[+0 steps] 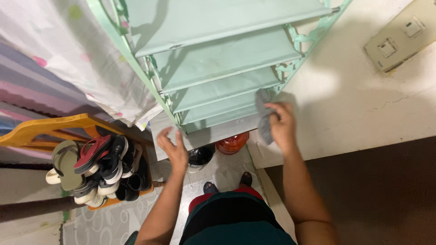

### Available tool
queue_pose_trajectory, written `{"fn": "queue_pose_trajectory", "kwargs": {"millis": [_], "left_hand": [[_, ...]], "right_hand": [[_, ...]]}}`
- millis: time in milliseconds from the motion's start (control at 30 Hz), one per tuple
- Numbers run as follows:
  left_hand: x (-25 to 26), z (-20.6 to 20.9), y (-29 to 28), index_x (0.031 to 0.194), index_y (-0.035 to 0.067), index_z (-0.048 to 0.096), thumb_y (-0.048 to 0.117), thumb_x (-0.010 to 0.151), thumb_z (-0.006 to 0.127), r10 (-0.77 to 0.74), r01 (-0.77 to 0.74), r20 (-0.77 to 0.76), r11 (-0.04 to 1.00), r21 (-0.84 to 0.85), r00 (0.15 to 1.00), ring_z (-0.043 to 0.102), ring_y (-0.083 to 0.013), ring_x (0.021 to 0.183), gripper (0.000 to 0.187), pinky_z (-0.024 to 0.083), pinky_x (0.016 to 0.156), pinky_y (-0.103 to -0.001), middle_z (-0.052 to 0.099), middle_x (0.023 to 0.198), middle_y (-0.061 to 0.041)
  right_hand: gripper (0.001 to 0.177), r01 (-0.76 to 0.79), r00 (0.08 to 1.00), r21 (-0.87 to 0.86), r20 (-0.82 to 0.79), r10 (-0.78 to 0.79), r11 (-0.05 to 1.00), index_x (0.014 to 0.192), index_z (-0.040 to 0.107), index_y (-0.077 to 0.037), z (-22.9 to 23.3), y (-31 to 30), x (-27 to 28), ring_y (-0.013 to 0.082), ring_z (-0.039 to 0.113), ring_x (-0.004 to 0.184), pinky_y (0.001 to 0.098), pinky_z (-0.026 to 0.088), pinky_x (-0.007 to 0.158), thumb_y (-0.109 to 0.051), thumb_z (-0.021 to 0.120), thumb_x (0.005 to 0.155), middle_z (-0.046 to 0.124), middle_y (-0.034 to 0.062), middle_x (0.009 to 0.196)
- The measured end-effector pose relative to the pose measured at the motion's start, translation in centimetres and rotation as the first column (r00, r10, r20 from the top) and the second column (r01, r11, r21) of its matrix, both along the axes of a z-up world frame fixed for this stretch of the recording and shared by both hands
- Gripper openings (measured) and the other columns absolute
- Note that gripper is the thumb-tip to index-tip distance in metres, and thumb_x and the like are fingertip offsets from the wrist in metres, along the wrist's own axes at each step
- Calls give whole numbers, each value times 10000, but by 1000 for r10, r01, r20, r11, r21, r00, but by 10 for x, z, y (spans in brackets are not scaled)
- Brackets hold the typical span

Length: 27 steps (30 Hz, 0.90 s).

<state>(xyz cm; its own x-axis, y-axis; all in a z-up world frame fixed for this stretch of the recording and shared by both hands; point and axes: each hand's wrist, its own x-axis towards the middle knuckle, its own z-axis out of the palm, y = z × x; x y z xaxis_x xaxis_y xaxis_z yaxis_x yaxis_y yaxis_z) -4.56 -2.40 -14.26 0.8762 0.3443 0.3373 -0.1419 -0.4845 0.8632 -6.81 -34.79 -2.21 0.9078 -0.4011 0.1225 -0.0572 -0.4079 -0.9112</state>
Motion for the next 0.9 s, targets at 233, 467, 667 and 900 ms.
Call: {"fn": "queue_pose_trajectory", "kwargs": {"millis": [233,467,667,900], "left_hand": [[-18,19,-61,1201,50,664,281,1046,632,-465,441,-17,851,-286,885,631,-220,1045,280,491,950,-331,693,1081,-73],[23,60,-72,1275,74,600,437,1027,526,-527,390,-126,750,-535,840,658,-173,953,446,522,834,-330,697,1029,-44],[41,60,-55,1216,66,665,506,1063,460,-512,339,-121,709,-618,851,645,-145,940,509,516,824,-331,691,987,-40],[29,30,-72,1245,88,667,386,1020,589,-642,436,-237,703,-563,729,643,-166,937,382,514,836,-330,697,1005,-48]], "right_hand": [[316,-203,961,27,197,194,979,1193,729,-118,-31,34,-1,221,623,1172,353,534,1018,55,554,994,606,79,1288],[398,-157,935,-357,246,254,921,1213,752,-128,0,64,41,255,602,1139,342,555,856,67,579,912,553,116,1294],[519,144,965,-358,256,-51,922,1254,719,-115,-14,-5,42,271,600,1115,361,561,806,118,553,821,535,123,1304],[460,197,974,63,106,-202,978,1246,732,-83,-81,-45,4,253,600,1169,350,516,996,90,495,891,595,121,1298]]}}
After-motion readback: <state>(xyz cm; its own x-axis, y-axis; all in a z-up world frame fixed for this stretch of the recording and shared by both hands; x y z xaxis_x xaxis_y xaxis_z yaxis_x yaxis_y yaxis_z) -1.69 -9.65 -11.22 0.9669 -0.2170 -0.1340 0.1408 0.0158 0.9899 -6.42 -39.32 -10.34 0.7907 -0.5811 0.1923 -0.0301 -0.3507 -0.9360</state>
